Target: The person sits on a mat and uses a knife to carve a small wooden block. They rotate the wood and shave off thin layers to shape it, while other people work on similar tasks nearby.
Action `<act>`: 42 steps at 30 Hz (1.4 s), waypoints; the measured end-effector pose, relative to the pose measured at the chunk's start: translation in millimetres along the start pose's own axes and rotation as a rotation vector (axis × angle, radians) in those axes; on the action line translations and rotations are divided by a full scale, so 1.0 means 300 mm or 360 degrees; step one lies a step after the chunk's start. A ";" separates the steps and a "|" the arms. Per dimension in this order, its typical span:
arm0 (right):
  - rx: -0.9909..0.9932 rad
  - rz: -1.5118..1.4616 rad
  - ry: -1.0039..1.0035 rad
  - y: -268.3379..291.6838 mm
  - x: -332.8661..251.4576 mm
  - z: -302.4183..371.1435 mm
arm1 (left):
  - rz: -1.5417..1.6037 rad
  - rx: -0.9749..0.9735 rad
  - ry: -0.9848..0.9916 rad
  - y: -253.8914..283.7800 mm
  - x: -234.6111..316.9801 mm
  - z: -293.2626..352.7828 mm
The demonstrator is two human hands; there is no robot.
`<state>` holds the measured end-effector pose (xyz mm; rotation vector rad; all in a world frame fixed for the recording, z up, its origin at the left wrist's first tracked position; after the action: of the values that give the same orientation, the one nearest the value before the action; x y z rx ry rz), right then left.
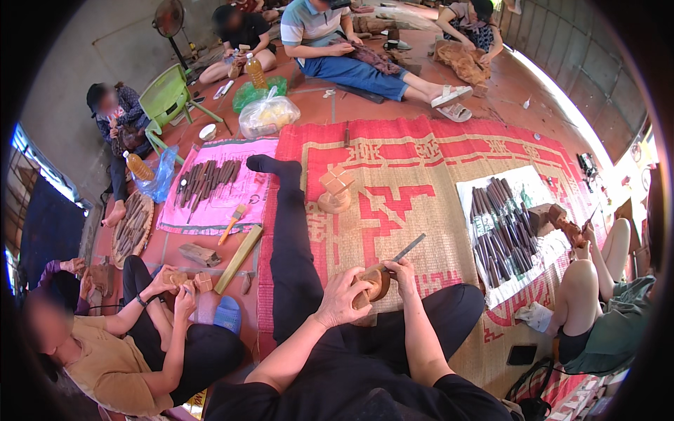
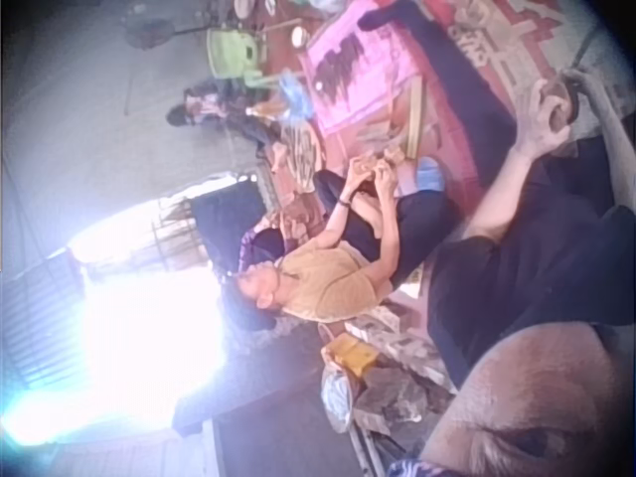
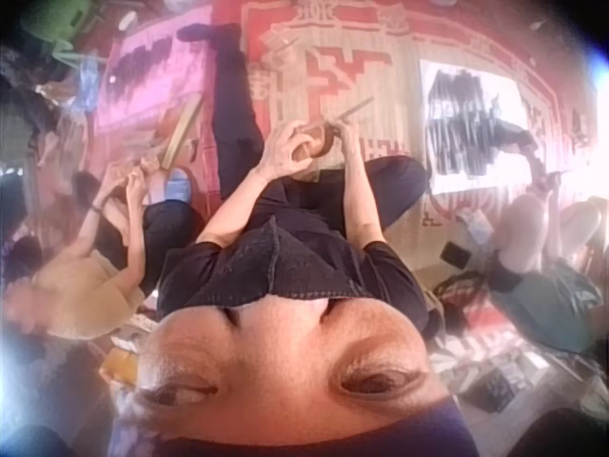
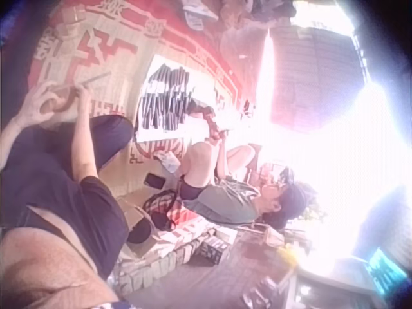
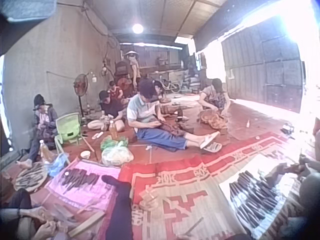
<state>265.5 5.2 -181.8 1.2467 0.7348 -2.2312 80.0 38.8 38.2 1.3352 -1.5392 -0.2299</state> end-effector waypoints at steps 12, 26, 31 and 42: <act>-0.0014 -0.0008 -0.0009 -0.015 -0.014 0.020 | 0.0000 0.0008 0.0041 0.005 -0.016 0.006; 0.0031 -0.0011 0.0004 -0.012 -0.014 0.025 | 0.0000 0.0023 0.0015 0.000 0.002 0.004; -0.0020 -0.0029 0.0010 -0.029 -0.037 0.040 | -0.0006 0.0020 0.0034 0.000 -0.005 0.011; 0.0061 0.0045 0.0048 -0.019 -0.059 0.051 | -0.0031 0.0039 -0.0016 0.000 0.015 0.005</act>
<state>260.9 2.1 -158.5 1.3037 0.6845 -2.2181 79.5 34.5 40.0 1.3709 -1.5422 -0.2306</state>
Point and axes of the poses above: each hand's wrist, its own z-axis away from the middle knuckle, its own y-axis out of the back of the hand, x = y × z, the point moved 10 cm from there along -z, towards the middle knuckle, and after that the axes turned 5 degrees about x, right-handed, at the moved point
